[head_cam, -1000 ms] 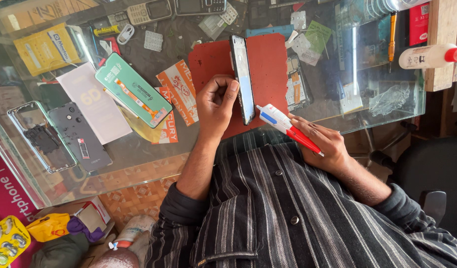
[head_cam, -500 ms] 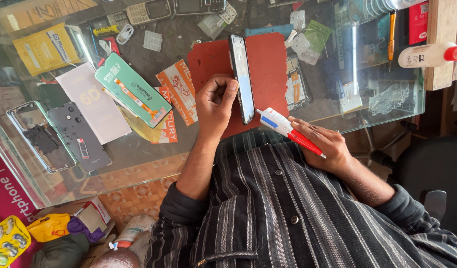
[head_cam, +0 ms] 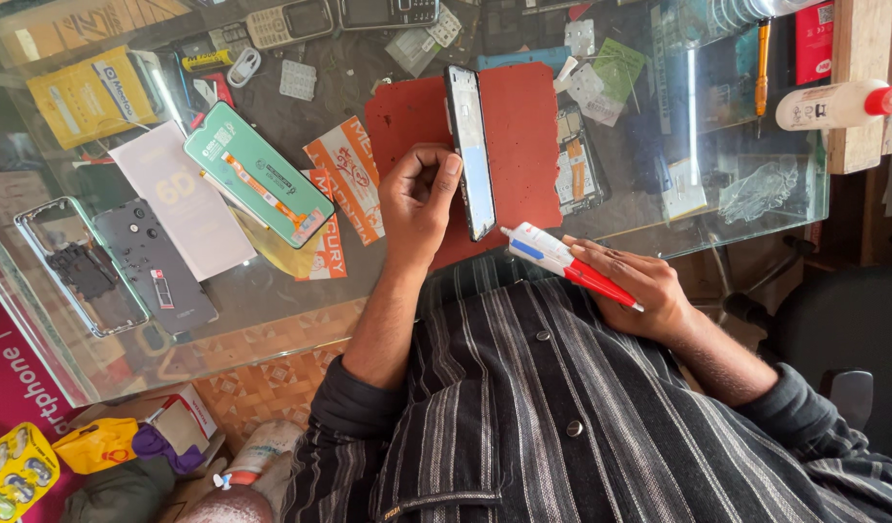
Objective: The person works at a glass counter repairing a smartphone. They handle a green phone back housing, cut and apply white double-sided adhesive tape around its frame, then apply adhesive from a red and white glue tube along the edge of a phone display assembly and press the parts together, finishing by holding the assembled phone.
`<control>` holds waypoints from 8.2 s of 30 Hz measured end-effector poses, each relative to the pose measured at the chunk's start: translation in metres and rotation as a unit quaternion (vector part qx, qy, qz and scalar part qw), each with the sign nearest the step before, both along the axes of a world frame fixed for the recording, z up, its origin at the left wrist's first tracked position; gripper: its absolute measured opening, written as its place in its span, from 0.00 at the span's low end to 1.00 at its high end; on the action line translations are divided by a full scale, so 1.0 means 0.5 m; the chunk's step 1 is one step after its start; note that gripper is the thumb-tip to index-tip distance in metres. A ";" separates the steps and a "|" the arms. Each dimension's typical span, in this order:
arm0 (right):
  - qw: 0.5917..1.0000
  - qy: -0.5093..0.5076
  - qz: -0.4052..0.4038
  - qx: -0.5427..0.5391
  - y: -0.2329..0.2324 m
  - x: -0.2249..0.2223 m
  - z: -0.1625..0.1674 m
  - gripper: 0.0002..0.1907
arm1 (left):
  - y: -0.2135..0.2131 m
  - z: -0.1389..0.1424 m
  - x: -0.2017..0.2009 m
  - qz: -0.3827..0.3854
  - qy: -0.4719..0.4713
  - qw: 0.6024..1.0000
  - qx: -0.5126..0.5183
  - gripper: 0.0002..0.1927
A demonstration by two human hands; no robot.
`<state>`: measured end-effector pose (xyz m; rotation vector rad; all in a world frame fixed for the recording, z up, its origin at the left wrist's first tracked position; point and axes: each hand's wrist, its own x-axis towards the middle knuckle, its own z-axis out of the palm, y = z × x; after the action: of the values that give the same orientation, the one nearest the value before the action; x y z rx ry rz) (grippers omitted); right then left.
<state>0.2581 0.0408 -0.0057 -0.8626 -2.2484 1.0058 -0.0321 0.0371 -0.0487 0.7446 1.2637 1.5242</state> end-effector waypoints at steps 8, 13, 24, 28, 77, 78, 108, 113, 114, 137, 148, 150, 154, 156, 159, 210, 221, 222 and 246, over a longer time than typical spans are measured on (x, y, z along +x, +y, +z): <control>0.988 0.007 -0.137 -0.069 -0.002 0.012 0.031 0.22 | -0.003 0.000 -0.039 -0.010 -0.137 0.987 -0.081 0.07; 0.990 0.028 -0.127 -0.061 -0.017 -0.025 0.043 0.22 | -0.007 -0.025 -0.039 -0.002 -0.222 0.975 -0.008 0.06; 0.987 -0.002 -0.154 -0.054 -0.027 -0.047 0.026 0.23 | -0.017 -0.062 -0.038 -0.010 -0.191 0.981 0.035 0.07; 0.986 -0.006 -0.154 -0.056 -0.027 -0.050 0.024 0.22 | -0.016 -0.062 -0.040 -0.010 -0.182 0.983 0.035 0.08; 0.987 -0.013 -0.156 -0.037 -0.027 -0.038 0.009 0.22 | -0.015 -0.057 -0.039 -0.010 -0.154 0.988 0.033 0.05; 0.987 -0.012 -0.157 -0.037 -0.027 -0.038 0.009 0.22 | -0.016 -0.057 -0.040 -0.010 -0.154 0.988 0.033 0.05; 0.920 0.225 -0.267 -0.179 0.030 -0.008 -0.002 0.23 | 0.005 -0.022 -0.079 -0.092 -0.113 0.981 -0.130 0.06; 0.870 0.383 -0.202 -0.235 0.074 -0.013 0.024 0.28 | 0.030 0.045 -0.103 -0.115 0.069 0.984 -0.114 0.12; 0.885 0.365 -0.188 -0.219 0.077 -0.019 0.030 0.27 | 0.026 0.062 -0.100 -0.084 0.154 0.978 -0.110 0.13; 0.991 0.083 -0.085 -0.058 0.264 -0.161 0.076 0.06 | -0.026 0.209 0.057 -0.071 0.280 0.957 -0.003 0.15; 0.905 0.297 0.002 -0.303 0.095 -0.144 0.221 0.05 | -0.043 0.230 0.068 -0.086 0.380 0.920 0.043 0.14; 0.909 0.294 0.008 -0.297 0.097 -0.147 0.225 0.06 | -0.045 0.230 0.068 -0.085 0.386 0.917 0.049 0.14; 0.911 0.295 0.010 -0.287 0.094 -0.145 0.224 0.06 | -0.046 0.230 0.069 -0.081 0.393 0.914 0.055 0.14; 0.910 0.292 0.000 -0.295 0.090 -0.143 0.222 0.06 | -0.045 0.230 0.068 -0.081 0.393 0.914 0.062 0.14; 0.915 0.285 0.004 -0.284 0.091 -0.141 0.219 0.06 | -0.047 0.231 0.067 -0.080 0.395 0.913 0.064 0.15; 0.878 0.235 -0.160 -0.384 0.134 -0.084 0.002 0.34 | -0.198 0.062 -0.021 0.041 -0.118 0.970 -0.207 0.34; 0.996 -0.075 -0.053 -0.003 0.216 -0.243 0.005 0.27 | -0.193 0.022 0.006 0.082 -0.230 0.960 -0.134 0.44; 0.996 -0.070 -0.058 -0.026 0.215 -0.240 0.005 0.27 | -0.192 0.017 0.003 0.078 -0.218 0.968 -0.096 0.44; 0.938 0.209 -0.167 -0.219 0.214 -0.167 -0.034 0.26 | -0.030 0.005 -0.038 0.118 -0.007 0.987 0.107 0.46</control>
<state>0.1745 0.1479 -0.0228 -1.0502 -1.4857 1.3928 -0.0509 0.0222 -0.0460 0.7393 1.2236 1.8764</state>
